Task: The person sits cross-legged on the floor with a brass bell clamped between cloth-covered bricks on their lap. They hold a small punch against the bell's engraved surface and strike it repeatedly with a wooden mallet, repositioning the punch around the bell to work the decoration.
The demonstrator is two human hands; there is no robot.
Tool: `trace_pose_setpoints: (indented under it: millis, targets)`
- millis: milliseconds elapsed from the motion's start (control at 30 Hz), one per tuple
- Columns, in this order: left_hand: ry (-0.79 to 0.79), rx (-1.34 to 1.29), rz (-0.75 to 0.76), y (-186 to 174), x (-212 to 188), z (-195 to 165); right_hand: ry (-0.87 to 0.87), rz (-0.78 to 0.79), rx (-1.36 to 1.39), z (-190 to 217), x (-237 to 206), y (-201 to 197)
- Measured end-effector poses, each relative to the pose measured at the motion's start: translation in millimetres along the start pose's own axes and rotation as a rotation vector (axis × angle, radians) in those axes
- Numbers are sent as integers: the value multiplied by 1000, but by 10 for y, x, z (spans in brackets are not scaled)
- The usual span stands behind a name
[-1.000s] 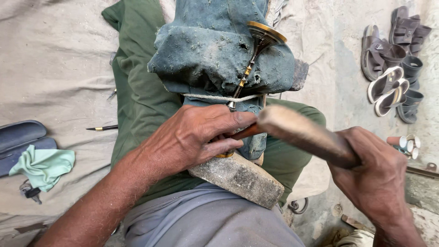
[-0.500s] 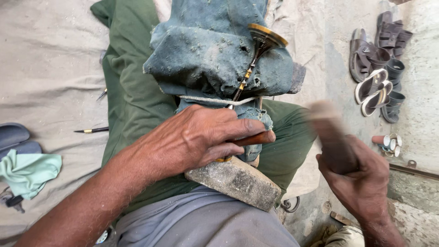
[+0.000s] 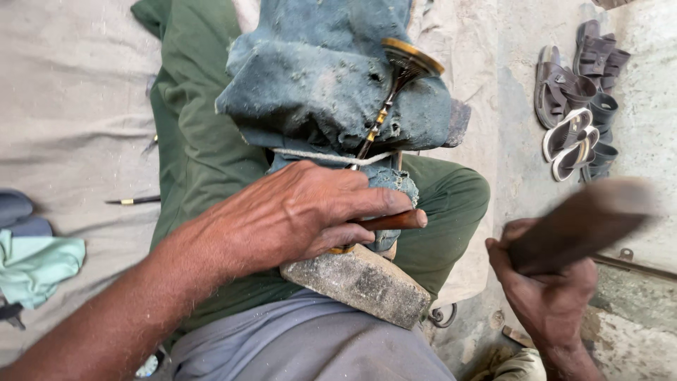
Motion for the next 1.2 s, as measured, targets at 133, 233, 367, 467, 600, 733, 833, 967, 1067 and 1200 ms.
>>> trace_pose_setpoints:
  millis: [133,233,367,467,600,733,833,967,1067,1200]
  targets:
    - [37,-23,-38,-26,-3,-11,-43,111,-144,4,-40,41]
    - [-1,-26,-13,-31,11,-18,-53,7,-11,-12,-46,3]
    - [6,-35,-13,-62,20,-64,-60,117,-151,-26,-60,21]
    - [31,-132,13,-86,11,-90,25,21,-31,-52,-84,-1]
    - [-16,-39,9,-70,11,-79,83,1,36,-52,-110,3]
    - [-5,-80,-6,-66,3,-76,-17,-1,-16,6,-87,-28]
    - [8,-74,-3,-60,11,-64,27,81,-106,-9,-67,-24]
    - [-9,-14,-6,-59,18,-50,-92,105,-166,39,-45,-3]
    - [48,-91,-6,-81,18,-81,-91,-3,-111,38,-80,-16]
    - [12,-64,12,-88,34,-91,-34,63,-126,-40,-133,-1]
Point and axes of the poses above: each hand's wrist, its own x-axis towards the middle knuckle, its own y-axis out of the palm, z = x × y, the point moved 4 cm from there along x, towards the middle knuckle, and after that the axes turned 14 degrees about -y, right-handed, at the moved point
